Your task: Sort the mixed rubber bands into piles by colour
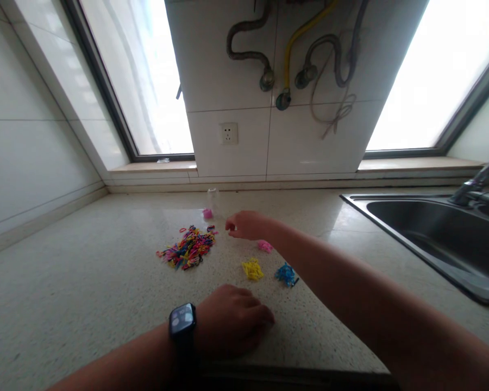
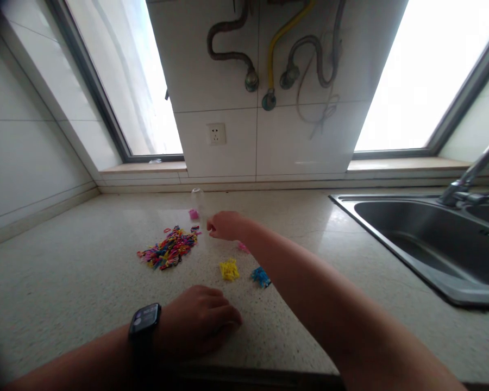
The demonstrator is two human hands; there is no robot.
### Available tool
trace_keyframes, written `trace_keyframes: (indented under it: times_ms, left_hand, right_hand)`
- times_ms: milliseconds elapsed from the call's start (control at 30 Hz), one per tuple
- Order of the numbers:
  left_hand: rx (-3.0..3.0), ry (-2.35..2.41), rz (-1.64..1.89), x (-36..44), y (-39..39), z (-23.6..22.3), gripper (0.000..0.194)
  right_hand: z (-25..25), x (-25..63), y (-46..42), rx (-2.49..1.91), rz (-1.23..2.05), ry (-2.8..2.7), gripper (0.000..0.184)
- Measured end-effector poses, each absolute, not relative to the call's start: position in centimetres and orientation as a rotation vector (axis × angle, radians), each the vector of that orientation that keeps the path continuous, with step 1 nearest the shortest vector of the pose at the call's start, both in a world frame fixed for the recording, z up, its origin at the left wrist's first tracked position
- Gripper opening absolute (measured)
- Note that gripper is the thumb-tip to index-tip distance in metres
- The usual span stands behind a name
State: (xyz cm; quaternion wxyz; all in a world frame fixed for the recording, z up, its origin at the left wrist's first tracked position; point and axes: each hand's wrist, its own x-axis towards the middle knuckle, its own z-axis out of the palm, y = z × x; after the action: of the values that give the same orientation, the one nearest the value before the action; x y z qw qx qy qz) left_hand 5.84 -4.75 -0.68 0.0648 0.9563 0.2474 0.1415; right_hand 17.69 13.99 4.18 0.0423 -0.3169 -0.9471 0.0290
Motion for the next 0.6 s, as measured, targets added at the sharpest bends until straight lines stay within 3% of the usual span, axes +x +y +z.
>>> trace_keyframes:
  times_ms: [600]
  left_hand:
    - [2.900,0.755,0.391,5.9,-4.7,-0.8,0.016]
  right_hand:
    - [1.3,12.6,15.9,-1.181,-0.033,-2.832,0.026]
